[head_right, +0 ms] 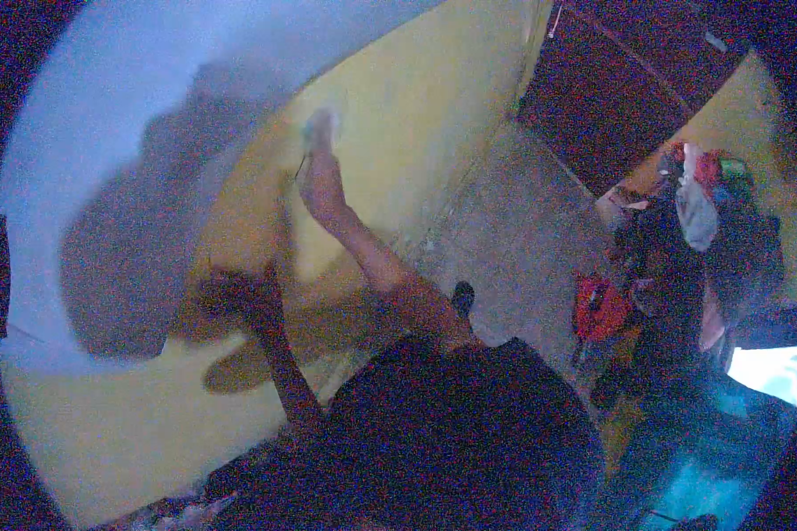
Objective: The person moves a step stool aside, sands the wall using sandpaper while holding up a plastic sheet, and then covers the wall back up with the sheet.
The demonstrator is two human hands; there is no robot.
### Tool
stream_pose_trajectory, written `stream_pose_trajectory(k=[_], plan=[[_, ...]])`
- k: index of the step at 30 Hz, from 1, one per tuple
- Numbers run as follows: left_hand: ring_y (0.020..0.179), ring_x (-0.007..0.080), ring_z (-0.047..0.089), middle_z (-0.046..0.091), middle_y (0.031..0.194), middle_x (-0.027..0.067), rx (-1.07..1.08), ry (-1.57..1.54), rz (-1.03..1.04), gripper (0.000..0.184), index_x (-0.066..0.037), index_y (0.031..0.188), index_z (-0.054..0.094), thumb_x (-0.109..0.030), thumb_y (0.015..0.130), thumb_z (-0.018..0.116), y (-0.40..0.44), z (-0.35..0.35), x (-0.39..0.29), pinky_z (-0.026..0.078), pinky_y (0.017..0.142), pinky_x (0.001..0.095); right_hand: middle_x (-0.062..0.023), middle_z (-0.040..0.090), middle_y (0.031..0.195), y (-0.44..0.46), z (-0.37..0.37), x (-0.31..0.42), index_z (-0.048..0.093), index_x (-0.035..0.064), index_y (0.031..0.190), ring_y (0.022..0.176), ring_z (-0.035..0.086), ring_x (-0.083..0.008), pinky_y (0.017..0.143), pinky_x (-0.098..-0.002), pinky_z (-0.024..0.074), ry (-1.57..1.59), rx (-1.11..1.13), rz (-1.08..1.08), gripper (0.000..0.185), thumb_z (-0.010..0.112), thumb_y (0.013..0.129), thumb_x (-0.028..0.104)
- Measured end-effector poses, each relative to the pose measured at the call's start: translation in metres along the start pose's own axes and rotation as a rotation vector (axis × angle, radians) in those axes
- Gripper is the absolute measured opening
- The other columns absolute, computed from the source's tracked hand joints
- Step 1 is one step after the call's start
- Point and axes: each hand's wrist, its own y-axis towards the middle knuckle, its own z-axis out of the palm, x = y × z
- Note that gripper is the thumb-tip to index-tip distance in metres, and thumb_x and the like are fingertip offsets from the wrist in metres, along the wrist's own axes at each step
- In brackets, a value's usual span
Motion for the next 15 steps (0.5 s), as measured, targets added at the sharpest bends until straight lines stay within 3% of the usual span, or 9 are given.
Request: stream_pose_trajectory(k=[1, 3, 5, 6, 9, 10, 13, 14, 15], plan=[[0.138, 0.0433, 0.018, 0.018, 0.146, 0.033, 0.0, -0.029, 0.01, 0.089, 0.004, 0.144, 0.018, -0.059, 0.088, 0.048, -0.001, 0.004, 0.004, 0.016, 0.11, 0.0571, -0.0144, 0.051, 0.128, 0.001, 0.006, -0.01, 0.017, -0.0009, 0.146, 0.111, 0.052, -0.0213, 0.092, -0.0357, 0.0423, -0.147, -0.039, 0.074, 0.054, 0.038, 0.097, 0.011], [0.138, 0.0429, 0.018, 0.019, 0.146, 0.0329, -0.008, -0.066, 0.027, 0.089, 0.004, 0.144, 0.018, -0.059, 0.088, 0.048, -0.002, 0.007, 0.012, 0.016, 0.11, 0.0566, -0.0186, 0.053, 0.124, -0.015, 0.018, 0.031, 0.019, -0.001, 0.145, 0.117, 0.048, -0.0269, 0.099, -0.0403, 0.0368, -0.03, 0.071, 0.189, 0.053, 0.038, 0.097, 0.01], [0.138, 0.0425, 0.019, 0.019, 0.146, 0.0327, -0.028, -0.079, 0.029, 0.089, 0.004, 0.144, 0.018, -0.059, 0.088, 0.048, -0.003, 0.001, 0.011, 0.016, 0.11, 0.0562, -0.0217, 0.047, 0.129, -0.009, 0.023, 0.056, 0.017, -0.0017, 0.146, 0.119, 0.047, -0.0302, 0.104, -0.041, 0.0336, -0.496, -0.002, -0.452, 0.057, 0.037, 0.093, 0.001], [0.138, 0.0424, 0.019, 0.019, 0.146, 0.0327, -0.041, -0.074, 0.032, 0.089, 0.004, 0.144, 0.018, -0.059, 0.088, 0.048, -0.004, -0.002, 0.012, 0.016, 0.11, 0.0559, -0.0217, 0.047, 0.129, -0.002, 0.014, 0.057, 0.017, -0.0017, 0.146, 0.119, 0.047, -0.0302, 0.104, -0.041, 0.0336, -0.5, -0.007, -0.452, 0.057, 0.037, 0.093, 0.001], [0.138, 0.0418, 0.019, 0.019, 0.146, 0.0325, -0.08, -0.064, 0.026, 0.088, 0.004, 0.144, 0.018, -0.058, 0.089, 0.049, -0.007, -0.001, 0.02, 0.016, 0.111, 0.0553, -0.0191, 0.011, 0.154, 0.013, -0.008, 0.045, 0.01, -0.0024, 0.146, 0.142, 0.014, -0.0313, 0.115, -0.0384, 0.0145, 0.002, 0.22, 0.151, 0.068, 0.041, 0.086, -0.012], [0.138, 0.0416, 0.019, 0.019, 0.146, 0.0324, -0.087, -0.06, 0.021, 0.088, 0.004, 0.144, 0.018, -0.058, 0.089, 0.049, -0.006, -0.001, 0.019, 0.016, 0.111, 0.0551, -0.0168, 0.014, 0.154, 0.0, 0.013, 0.026, 0.007, -0.0009, 0.147, 0.141, 0.018, -0.029, 0.114, -0.0376, 0.0167, 0.272, 0.112, -0.095, 0.073, 0.04, 0.084, -0.015], [0.138, 0.041, 0.019, 0.02, 0.146, 0.0322, -0.081, -0.074, 0.035, 0.088, 0.004, 0.144, 0.018, -0.057, 0.089, 0.049, -0.004, -0.005, 0.014, 0.017, 0.111, 0.0544, -0.0186, 0.023, 0.151, -0.019, 0.047, 0.026, 0.009, -0.0008, 0.147, 0.138, 0.026, -0.0297, 0.113, -0.0377, 0.0205, 0.65, 0.267, 0.051, 0.07, 0.044, 0.087, -0.006], [0.138, 0.0409, 0.02, 0.02, 0.146, 0.0321, -0.064, -0.091, 0.039, 0.088, 0.004, 0.144, 0.018, -0.057, 0.089, 0.049, -0.005, -0.007, 0.015, 0.017, 0.111, 0.0542, -0.0189, 0.03, 0.147, -0.006, 0.026, 0.048, 0.015, -0.0008, 0.146, 0.136, 0.029, -0.0286, 0.112, -0.0379, 0.0242, 0.73, 0.204, 0.088, 0.061, 0.043, 0.092, 0.006], [0.138, 0.0407, 0.02, 0.02, 0.146, 0.0321, -0.031, -0.105, 0.045, 0.088, 0.004, 0.144, 0.018, -0.057, 0.089, 0.049, -0.007, -0.006, 0.014, 0.017, 0.111, 0.0539, -0.0189, 0.03, 0.147, 0.0, 0.007, 0.057, 0.015, -0.0008, 0.146, 0.136, 0.029, -0.0286, 0.112, -0.0379, 0.0242, 0.73, 0.2, 0.097, 0.061, 0.043, 0.092, 0.006]])
